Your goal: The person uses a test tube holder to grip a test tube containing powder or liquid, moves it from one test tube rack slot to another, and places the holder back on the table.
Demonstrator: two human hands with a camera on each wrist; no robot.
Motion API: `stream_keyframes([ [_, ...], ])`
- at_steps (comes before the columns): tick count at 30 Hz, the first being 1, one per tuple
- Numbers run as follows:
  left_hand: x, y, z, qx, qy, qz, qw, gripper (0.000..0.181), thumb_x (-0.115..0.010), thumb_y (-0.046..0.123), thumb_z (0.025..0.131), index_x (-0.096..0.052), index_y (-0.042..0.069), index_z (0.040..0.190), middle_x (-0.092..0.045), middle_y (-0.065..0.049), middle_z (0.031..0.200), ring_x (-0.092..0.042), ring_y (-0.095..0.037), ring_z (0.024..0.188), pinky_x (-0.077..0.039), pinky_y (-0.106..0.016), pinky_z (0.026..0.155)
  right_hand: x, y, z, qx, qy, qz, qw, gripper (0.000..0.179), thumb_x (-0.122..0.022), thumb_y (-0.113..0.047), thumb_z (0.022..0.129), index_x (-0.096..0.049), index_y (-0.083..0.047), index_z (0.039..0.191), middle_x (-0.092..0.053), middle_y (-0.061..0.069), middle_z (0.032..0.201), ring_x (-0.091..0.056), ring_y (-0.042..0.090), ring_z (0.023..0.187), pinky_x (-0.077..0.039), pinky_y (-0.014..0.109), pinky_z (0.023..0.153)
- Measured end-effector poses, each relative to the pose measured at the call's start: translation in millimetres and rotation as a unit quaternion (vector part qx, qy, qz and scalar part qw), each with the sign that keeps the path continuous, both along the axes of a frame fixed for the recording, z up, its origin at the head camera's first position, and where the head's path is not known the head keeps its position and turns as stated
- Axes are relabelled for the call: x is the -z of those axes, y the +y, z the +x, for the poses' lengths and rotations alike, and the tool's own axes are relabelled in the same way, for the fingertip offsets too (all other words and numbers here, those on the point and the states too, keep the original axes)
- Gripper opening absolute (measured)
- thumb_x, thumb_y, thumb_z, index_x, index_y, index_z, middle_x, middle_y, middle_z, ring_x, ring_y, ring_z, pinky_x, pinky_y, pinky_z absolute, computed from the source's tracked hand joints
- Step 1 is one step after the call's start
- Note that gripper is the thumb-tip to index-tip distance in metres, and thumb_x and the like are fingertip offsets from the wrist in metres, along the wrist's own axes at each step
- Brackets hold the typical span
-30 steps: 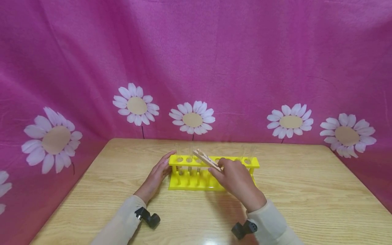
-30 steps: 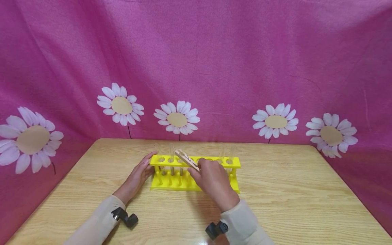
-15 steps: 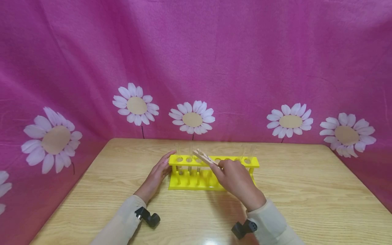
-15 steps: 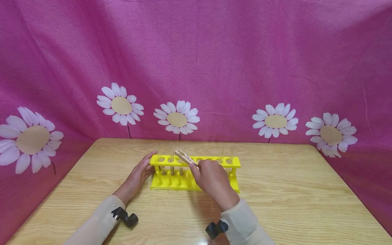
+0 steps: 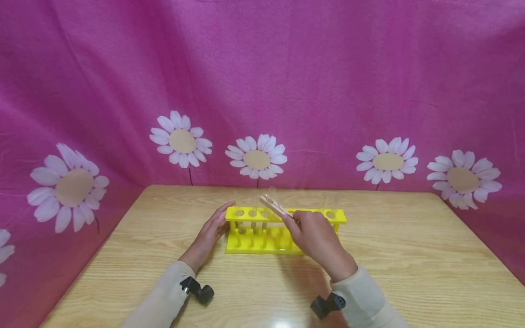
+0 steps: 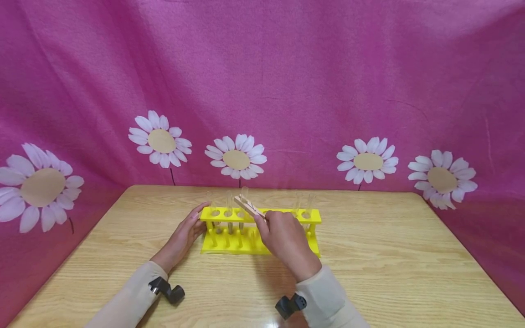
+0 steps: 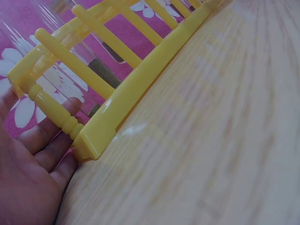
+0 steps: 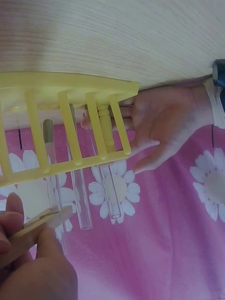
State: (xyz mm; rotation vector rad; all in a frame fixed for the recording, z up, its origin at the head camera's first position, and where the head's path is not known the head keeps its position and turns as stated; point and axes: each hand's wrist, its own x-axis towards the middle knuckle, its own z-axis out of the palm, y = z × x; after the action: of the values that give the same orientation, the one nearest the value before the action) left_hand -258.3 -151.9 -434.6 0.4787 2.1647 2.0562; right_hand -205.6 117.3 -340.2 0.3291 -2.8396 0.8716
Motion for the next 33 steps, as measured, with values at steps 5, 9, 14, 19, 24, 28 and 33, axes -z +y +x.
stream_keyframes([
  [5,0.3,0.0,-0.6,0.004,0.001,0.002,1.0000,0.056,-0.034,0.051,0.101,-0.031,0.028,0.151,-0.025,0.006,0.156,-0.025,-0.020,0.143,-0.019,-0.050,0.116,-1.8,1,0.5,-0.003,0.010,-0.005,0.9999,0.029,-0.061,-0.031,0.095,-0.063,-0.011,0.075,-0.039,-0.001,0.051,-0.033,0.012,0.043,-0.027,0.023,0.040],
  [9,0.2,0.3,-0.4,0.004,0.002,0.004,1.0000,0.057,-0.034,0.053,0.100,-0.031,0.028,0.151,-0.025,0.006,0.156,-0.026,-0.020,0.142,-0.019,-0.050,0.116,-4.9,3,1.8,-0.004,0.023,-0.012,0.9997,0.030,-0.061,-0.031,0.095,-0.061,-0.011,0.073,-0.038,-0.001,0.050,-0.032,0.012,0.043,-0.026,0.023,0.040],
  [14,0.4,0.9,-0.1,0.002,0.000,0.002,1.0000,0.054,-0.034,0.052,0.101,-0.033,0.030,0.150,-0.026,0.005,0.156,-0.027,-0.021,0.142,-0.019,-0.049,0.117,-9.0,6,3.8,0.000,0.029,-0.022,0.9993,0.032,-0.060,-0.032,0.096,-0.060,-0.012,0.071,-0.039,-0.001,0.050,-0.033,0.012,0.043,-0.025,0.022,0.040],
  [19,0.5,0.9,-0.1,0.000,-0.004,0.001,1.0000,0.053,-0.034,0.051,0.101,-0.033,0.031,0.150,-0.026,0.004,0.156,-0.027,-0.023,0.142,-0.019,-0.050,0.117,-12.5,12,5.5,0.000,0.032,-0.031,0.9990,0.034,-0.058,-0.034,0.097,-0.060,-0.012,0.071,-0.039,-0.001,0.051,-0.033,0.012,0.042,-0.025,0.022,0.039],
  [24,0.1,0.2,0.2,0.000,-0.003,0.000,1.0000,0.054,-0.033,0.050,0.101,-0.032,0.029,0.151,-0.025,0.004,0.156,-0.027,-0.024,0.142,-0.019,-0.050,0.116,-17.1,16,7.5,-0.002,0.039,-0.039,0.9985,0.036,-0.057,-0.035,0.097,-0.061,-0.011,0.071,-0.037,-0.002,0.050,-0.032,0.011,0.042,-0.024,0.022,0.039],
  [28,0.0,-0.6,-0.1,0.004,0.001,0.006,1.0000,0.055,-0.032,0.048,0.102,-0.030,0.025,0.151,-0.025,0.001,0.157,-0.027,-0.026,0.142,-0.018,-0.051,0.116,-21.0,19,8.6,0.000,0.054,-0.042,0.9977,0.035,-0.058,-0.035,0.097,-0.062,-0.011,0.072,-0.037,-0.002,0.049,-0.032,0.011,0.042,-0.025,0.022,0.039],
  [33,0.0,-0.8,-0.8,0.007,0.001,0.010,0.9999,0.055,-0.032,0.047,0.103,-0.030,0.022,0.152,-0.023,-0.001,0.157,-0.025,-0.028,0.142,-0.018,-0.052,0.116,-25.7,22,10.7,-0.001,0.054,-0.042,0.9976,0.033,-0.058,-0.034,0.097,-0.064,-0.010,0.075,-0.040,-0.002,0.050,-0.034,0.013,0.042,-0.026,0.023,0.038],
])
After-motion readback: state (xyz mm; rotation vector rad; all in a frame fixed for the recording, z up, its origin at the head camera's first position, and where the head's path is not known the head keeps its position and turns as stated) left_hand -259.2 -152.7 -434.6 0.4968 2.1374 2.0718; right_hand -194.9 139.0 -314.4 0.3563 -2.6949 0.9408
